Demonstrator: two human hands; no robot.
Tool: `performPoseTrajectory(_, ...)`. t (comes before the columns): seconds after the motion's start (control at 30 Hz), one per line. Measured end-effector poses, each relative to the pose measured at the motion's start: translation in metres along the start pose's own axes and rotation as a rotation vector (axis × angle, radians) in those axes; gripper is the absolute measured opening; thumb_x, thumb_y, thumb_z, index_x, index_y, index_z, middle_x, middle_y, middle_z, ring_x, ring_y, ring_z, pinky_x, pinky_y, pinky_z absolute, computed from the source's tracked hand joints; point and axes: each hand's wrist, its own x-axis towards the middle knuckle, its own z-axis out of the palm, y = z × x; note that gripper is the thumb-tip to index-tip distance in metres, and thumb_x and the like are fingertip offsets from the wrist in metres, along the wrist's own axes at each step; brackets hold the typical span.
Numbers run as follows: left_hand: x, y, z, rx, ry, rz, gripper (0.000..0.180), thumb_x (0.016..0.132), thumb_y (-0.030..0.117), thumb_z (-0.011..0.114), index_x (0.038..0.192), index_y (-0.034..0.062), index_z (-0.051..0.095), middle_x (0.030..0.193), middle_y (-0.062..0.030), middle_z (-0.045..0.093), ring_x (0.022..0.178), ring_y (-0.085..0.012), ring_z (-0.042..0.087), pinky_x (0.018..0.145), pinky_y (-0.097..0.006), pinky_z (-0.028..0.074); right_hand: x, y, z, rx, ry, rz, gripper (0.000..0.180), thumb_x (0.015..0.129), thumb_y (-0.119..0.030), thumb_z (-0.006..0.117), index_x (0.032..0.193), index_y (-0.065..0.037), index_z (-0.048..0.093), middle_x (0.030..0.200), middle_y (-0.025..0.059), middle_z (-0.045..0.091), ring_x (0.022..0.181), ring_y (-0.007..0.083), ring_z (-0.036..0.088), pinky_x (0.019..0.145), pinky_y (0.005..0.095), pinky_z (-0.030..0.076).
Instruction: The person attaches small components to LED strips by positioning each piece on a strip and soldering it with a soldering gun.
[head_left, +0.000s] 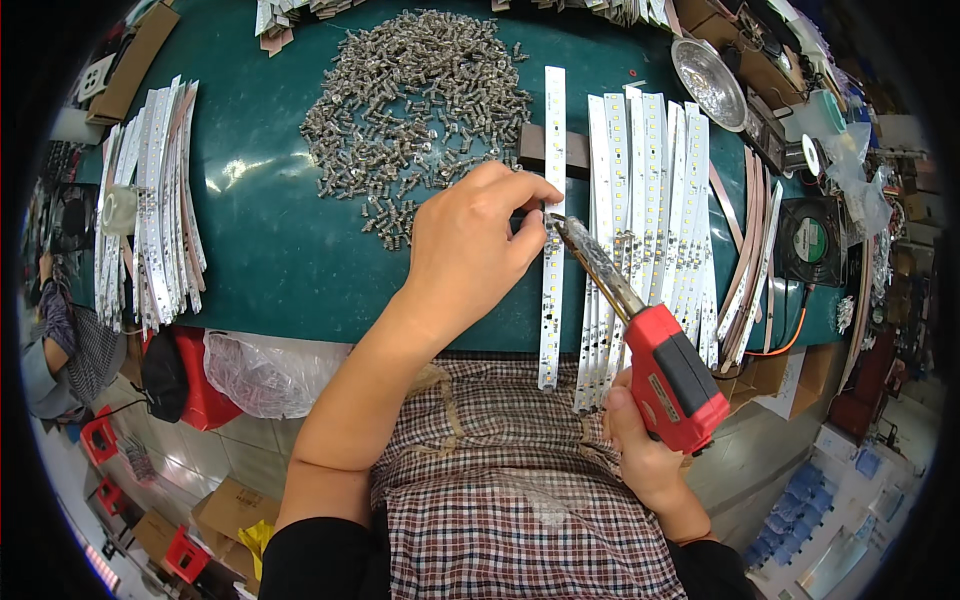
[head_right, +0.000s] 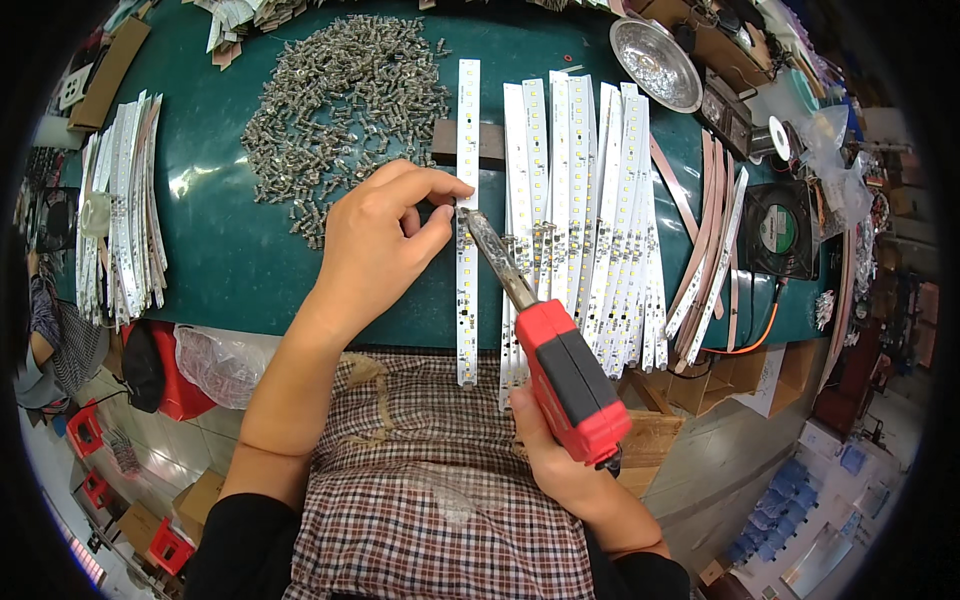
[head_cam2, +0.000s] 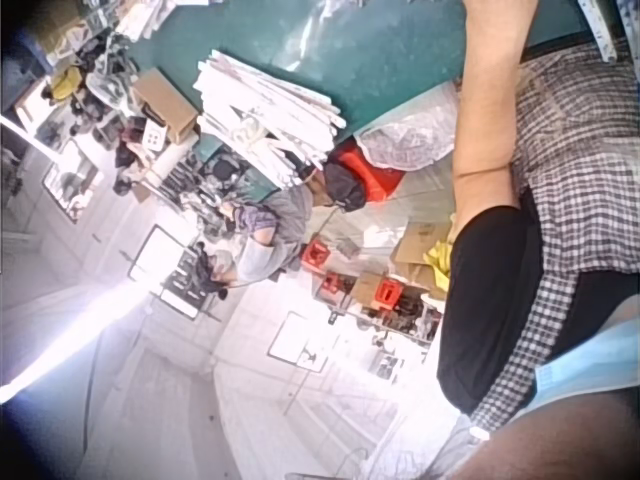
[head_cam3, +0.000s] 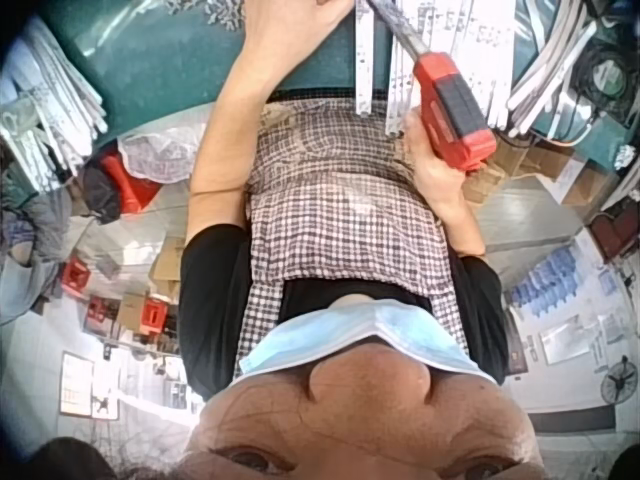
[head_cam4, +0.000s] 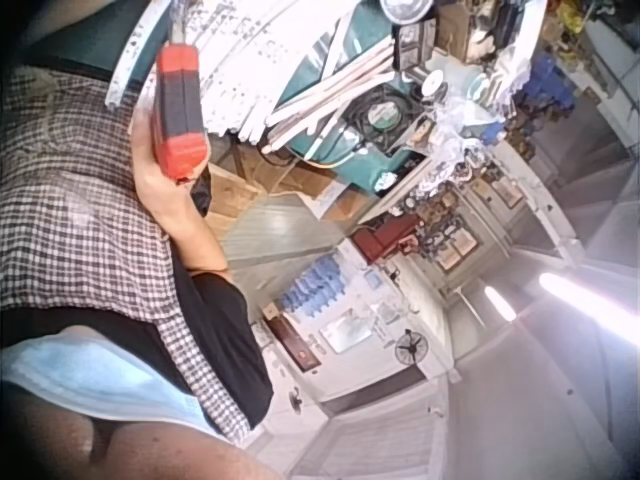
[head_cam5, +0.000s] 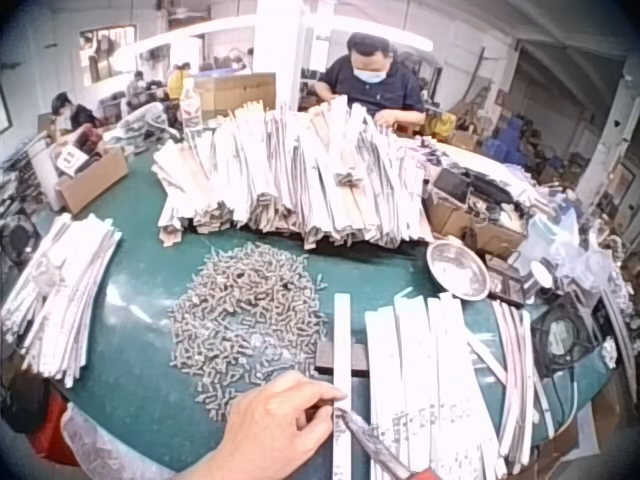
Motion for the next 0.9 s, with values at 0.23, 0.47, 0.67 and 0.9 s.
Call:
performPoseTrajectory(0.23, 0.004, 0.007, 0.001, -0.031, -0.006, -0.002, 0.02, 0.077, 0.005, 0.066, 0.095, 0.0108, 0.071, 0.083, -0.0006, 0.063, 0.053, -0.0089, 0.05, 0.052, -0.023, 0.042, -0.023, -0.006, -0.025, 0.042, 0.284, -0.087, 0.014, 0.092, -0.011, 0.057, 0.094, 0.0, 0.048, 0.078, 0.0064, 0.051, 0.044, 0.0047, 0.039, 0.044, 0.0217, 0.038)
performPoseTrajectory(0.47, 0.004, 0.014, -0.003, -0.055, -0.059, -0.089, 0.02, 0.078, -0.001, 0.064, 0.096, 0.0058, 0.07, 0.088, -0.0023, 0.064, 0.056, -0.0085, 0.05, 0.055, -0.022, 0.042, -0.007, -0.001, -0.103, -0.226, 0.868, -0.215, 0.023, 0.088, -0.007, 0.063, 0.106, 0.001, 0.051, 0.084, 0.0053, 0.054, 0.054, 0.0067, 0.047, 0.051, 0.0208, 0.04)
performPoseTrajectory(0.67, 0.002, 0.019, -0.005, -0.055, -0.107, -0.064, 0.03, 0.076, 0.002, 0.069, 0.106, 0.0048, 0.067, 0.1, -0.0046, 0.063, 0.063, -0.0087, 0.057, 0.058, -0.023, 0.043, 0.055, 0.031, -0.148, -0.923, 0.906, -0.436, 0.038, 0.076, -0.003, 0.072, 0.108, -0.004, 0.051, 0.097, 0.0104, 0.057, 0.086, 0.0286, 0.06, 0.074, 0.0352, 0.048)
performPoseTrajectory(0.9, 0.003, 0.02, -0.005, -0.143, -0.159, -0.089, 0.04, 0.074, -0.002, 0.073, 0.112, 0.0004, 0.063, 0.113, -0.01, 0.058, 0.077, -0.0144, 0.069, 0.061, -0.022, 0.053, 0.096, 0.048, -0.145, -1.118, 0.827, -0.242, 0.05, 0.07, -0.013, 0.079, 0.11, -0.006, 0.05, 0.1, 0.0132, 0.055, 0.089, 0.036, 0.058, 0.071, 0.0437, 0.047)
